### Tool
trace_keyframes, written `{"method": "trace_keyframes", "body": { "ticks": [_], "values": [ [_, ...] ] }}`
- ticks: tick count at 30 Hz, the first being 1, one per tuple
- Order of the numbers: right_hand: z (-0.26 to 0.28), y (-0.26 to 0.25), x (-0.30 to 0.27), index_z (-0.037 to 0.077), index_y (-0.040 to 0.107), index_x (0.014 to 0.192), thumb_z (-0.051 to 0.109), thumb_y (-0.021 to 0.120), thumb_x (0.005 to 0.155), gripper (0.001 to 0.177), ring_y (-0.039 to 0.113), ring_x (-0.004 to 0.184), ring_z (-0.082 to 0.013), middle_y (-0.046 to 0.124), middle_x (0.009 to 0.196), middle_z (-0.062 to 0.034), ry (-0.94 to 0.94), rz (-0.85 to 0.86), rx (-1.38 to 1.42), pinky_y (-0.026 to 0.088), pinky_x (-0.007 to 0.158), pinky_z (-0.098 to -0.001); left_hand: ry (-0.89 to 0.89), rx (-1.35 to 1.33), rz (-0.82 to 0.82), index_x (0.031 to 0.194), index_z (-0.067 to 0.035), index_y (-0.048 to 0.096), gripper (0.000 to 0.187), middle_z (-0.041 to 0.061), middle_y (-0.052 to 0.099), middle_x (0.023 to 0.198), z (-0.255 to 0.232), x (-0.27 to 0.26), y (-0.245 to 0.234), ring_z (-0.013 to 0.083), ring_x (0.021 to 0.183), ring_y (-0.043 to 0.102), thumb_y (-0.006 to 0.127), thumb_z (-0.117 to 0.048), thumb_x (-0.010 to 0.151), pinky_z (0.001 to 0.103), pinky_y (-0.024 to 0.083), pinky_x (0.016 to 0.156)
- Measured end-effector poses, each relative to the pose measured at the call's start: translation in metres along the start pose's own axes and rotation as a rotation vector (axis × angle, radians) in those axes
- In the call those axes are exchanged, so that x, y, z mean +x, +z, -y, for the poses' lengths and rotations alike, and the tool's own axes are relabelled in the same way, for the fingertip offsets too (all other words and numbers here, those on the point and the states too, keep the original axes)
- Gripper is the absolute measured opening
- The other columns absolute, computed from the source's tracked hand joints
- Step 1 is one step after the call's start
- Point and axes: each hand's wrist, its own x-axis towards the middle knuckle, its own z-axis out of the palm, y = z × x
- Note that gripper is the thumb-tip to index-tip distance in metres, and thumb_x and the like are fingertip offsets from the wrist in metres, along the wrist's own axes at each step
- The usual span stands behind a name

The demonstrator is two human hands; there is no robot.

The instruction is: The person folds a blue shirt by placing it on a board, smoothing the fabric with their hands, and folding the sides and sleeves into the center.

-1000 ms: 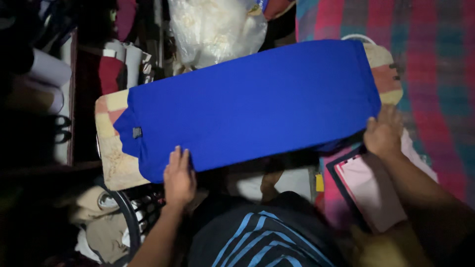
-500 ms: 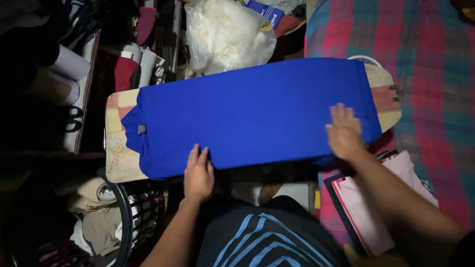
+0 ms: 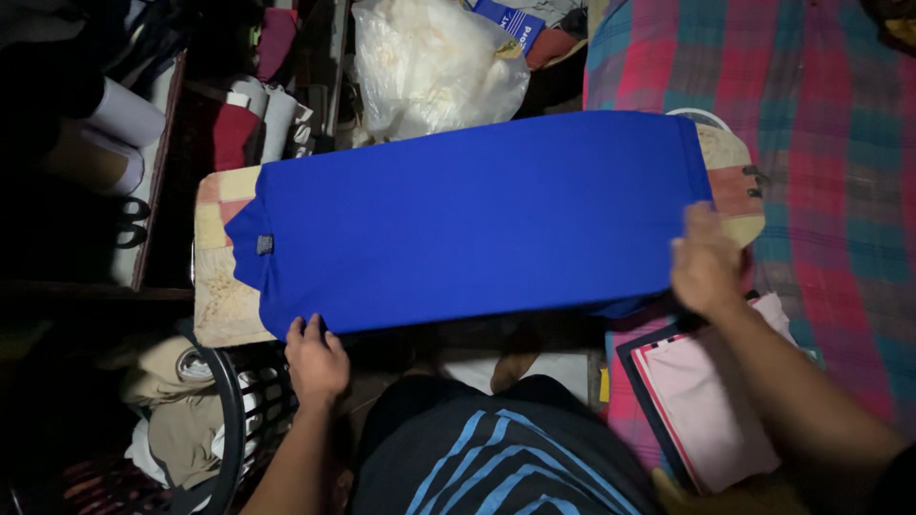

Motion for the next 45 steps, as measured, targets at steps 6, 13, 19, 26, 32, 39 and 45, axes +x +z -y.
{"method": "trace_keyframes", "body": {
  "ticks": [6, 13, 19, 26, 32, 39, 45],
  "values": [
    [0.048, -0.009, 0.003, 0.010, 0.025, 0.160, 0.034, 0.036, 0.102, 0.065, 0.016, 0.156, -0.0337, 0.019, 0.170, -0.0107, 0.003, 0.338, -0.067, 0.016, 0.122, -0.0572, -0.076, -0.013, -0.001, 0.142, -0.011, 0.058, 0.048, 0.018, 0.040, 0.157, -0.009, 0.003, 0.000, 0.0419, 0.136, 0.044, 0.055, -0.027, 0.097, 0.052, 0.041, 0.109],
    [0.011, -0.019, -0.027, 0.005, 0.026, 0.160, 0.033, 0.038, 0.102, 0.066, 0.018, 0.155, -0.0372, 0.021, 0.170, -0.0151, 0.010, 0.237, -0.066, 0.016, 0.120, -0.0602, -0.086, -0.030, 0.012, 0.143, -0.012, 0.058, 0.048, 0.016, 0.040, 0.157, -0.002, -0.004, -0.006, 0.0415, 0.136, 0.044, 0.056, -0.024, 0.097, 0.050, 0.041, 0.110],
    [0.016, -0.035, -0.044, 0.007, 0.032, 0.158, 0.028, 0.043, 0.101, 0.062, 0.021, 0.156, -0.0385, 0.025, 0.170, -0.0158, 0.073, 0.215, -0.083, 0.020, 0.121, -0.0609, -0.093, -0.062, -0.027, 0.140, -0.012, 0.060, 0.046, 0.017, 0.043, 0.154, 0.012, -0.003, 0.001, 0.0413, 0.134, 0.046, 0.055, -0.023, 0.096, 0.049, 0.041, 0.109],
    [-0.004, -0.006, -0.054, -0.004, 0.021, 0.161, 0.015, 0.063, 0.100, 0.076, 0.051, 0.138, -0.0456, 0.050, 0.149, -0.0350, 0.630, -0.064, 0.389, 0.039, 0.118, -0.0476, -0.104, -0.178, -0.227, 0.126, 0.003, 0.067, 0.040, 0.033, 0.051, 0.139, 0.064, 0.017, 0.037, 0.0456, 0.124, 0.054, 0.064, -0.016, 0.091, 0.047, 0.044, 0.109],
    [-0.047, 0.035, -0.039, -0.004, 0.030, 0.142, -0.012, 0.060, 0.071, 0.078, 0.063, 0.108, -0.0266, 0.059, 0.123, -0.0135, 0.636, -0.341, 1.004, 0.063, 0.077, -0.0357, -0.455, -0.458, -0.380, 0.123, 0.010, 0.053, 0.051, 0.026, 0.063, 0.116, 0.085, 0.042, 0.055, 0.0384, 0.106, 0.063, 0.078, -0.012, 0.084, 0.044, 0.049, 0.095],
    [-0.003, -0.027, -0.021, 0.002, 0.054, 0.103, -0.011, 0.063, 0.083, 0.025, 0.052, 0.059, -0.0115, 0.058, 0.079, -0.0027, 0.781, 0.097, 1.080, 0.037, 0.046, -0.0288, -0.646, -1.037, -0.066, 0.134, 0.003, 0.044, 0.041, 0.016, 0.071, 0.099, 0.066, 0.043, 0.034, 0.0221, 0.067, 0.070, 0.060, -0.002, 0.097, 0.036, 0.054, 0.054],
    [-0.015, -0.034, -0.042, 0.007, 0.060, 0.097, 0.014, 0.065, 0.097, 0.008, 0.041, 0.053, -0.0080, 0.048, 0.069, 0.0031, 0.799, 0.407, 1.085, 0.034, 0.045, -0.0272, -0.689, -0.959, 0.016, 0.123, -0.002, 0.065, 0.027, 0.010, 0.065, 0.080, 0.053, 0.030, 0.005, 0.0155, 0.053, 0.057, 0.068, -0.017, 0.100, 0.031, 0.045, 0.044]
  ]
}}
